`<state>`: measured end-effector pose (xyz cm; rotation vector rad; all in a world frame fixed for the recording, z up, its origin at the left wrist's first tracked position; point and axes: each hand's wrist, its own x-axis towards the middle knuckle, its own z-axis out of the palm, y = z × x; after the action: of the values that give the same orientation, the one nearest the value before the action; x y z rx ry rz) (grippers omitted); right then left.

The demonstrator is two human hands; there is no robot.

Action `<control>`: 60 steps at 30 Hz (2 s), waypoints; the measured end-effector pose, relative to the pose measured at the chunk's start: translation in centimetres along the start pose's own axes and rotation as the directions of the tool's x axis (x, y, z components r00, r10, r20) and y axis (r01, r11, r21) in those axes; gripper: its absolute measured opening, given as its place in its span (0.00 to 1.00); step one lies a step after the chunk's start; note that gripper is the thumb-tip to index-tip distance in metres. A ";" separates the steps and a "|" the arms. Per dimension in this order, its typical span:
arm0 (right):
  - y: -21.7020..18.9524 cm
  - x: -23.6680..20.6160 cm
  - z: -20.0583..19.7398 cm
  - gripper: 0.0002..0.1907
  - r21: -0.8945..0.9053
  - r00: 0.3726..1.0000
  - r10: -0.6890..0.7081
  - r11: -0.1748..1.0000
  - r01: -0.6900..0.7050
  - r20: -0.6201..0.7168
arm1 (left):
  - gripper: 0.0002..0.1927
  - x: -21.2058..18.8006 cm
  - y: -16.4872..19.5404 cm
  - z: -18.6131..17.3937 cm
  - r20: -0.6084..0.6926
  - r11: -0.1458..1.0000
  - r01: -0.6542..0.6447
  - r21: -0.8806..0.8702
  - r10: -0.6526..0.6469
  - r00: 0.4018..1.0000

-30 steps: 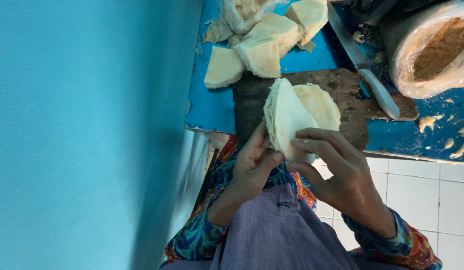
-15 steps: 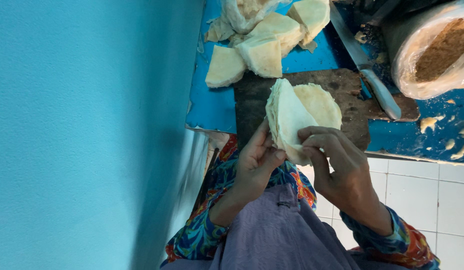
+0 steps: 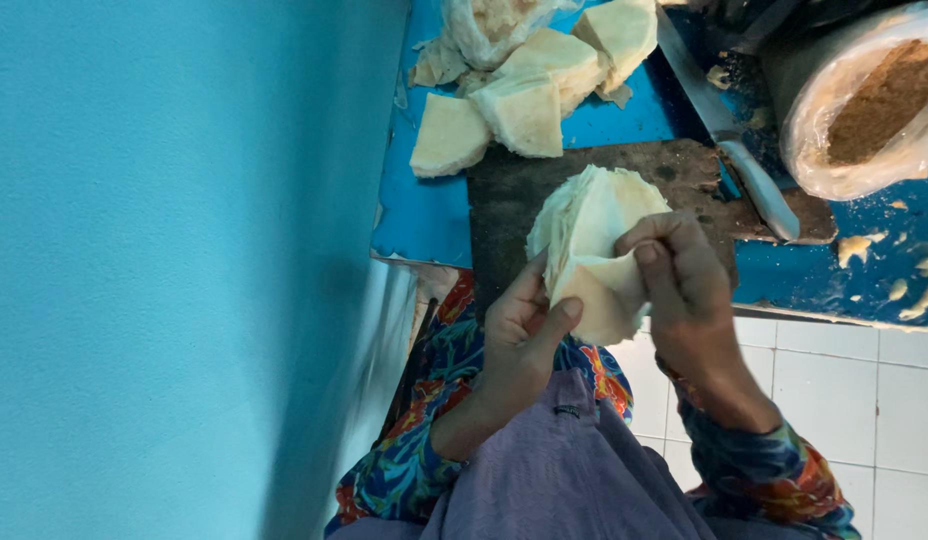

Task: The person holds round steamed cakes one at a time and peels the thin outer skin off each cake by hand, tearing the skin away in pieces and setting the peeled cakes on a wooden board. Peeled skin pieces and trimmed cake scraps accumulate on the blue work table beside a knife and a bowl of brown filling.

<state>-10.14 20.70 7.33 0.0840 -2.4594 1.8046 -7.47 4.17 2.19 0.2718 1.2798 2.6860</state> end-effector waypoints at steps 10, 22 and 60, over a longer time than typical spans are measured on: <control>1.0 0.4 -0.2 0.15 -0.186 0.964 -0.243 0.948 0.260 0.106 | 0.31 -0.3 -0.5 -0.1 -0.038 1.000 0.013 0.026 -0.012 0.999; 3.1 1.4 -0.6 0.10 0.042 0.984 -0.168 0.985 0.166 0.059 | 0.22 0.2 -2.8 -0.5 -0.291 0.990 -0.127 0.062 0.139 0.946; 6.7 5.6 -2.9 0.20 -0.087 0.955 0.194 0.980 -0.179 0.222 | 0.27 -2.8 4.8 -7.5 -0.617 0.956 -0.292 -0.015 0.221 0.756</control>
<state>-16.24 25.48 2.46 0.0608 -2.7711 1.8798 -6.72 -5.04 1.01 -0.5329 1.2940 3.2191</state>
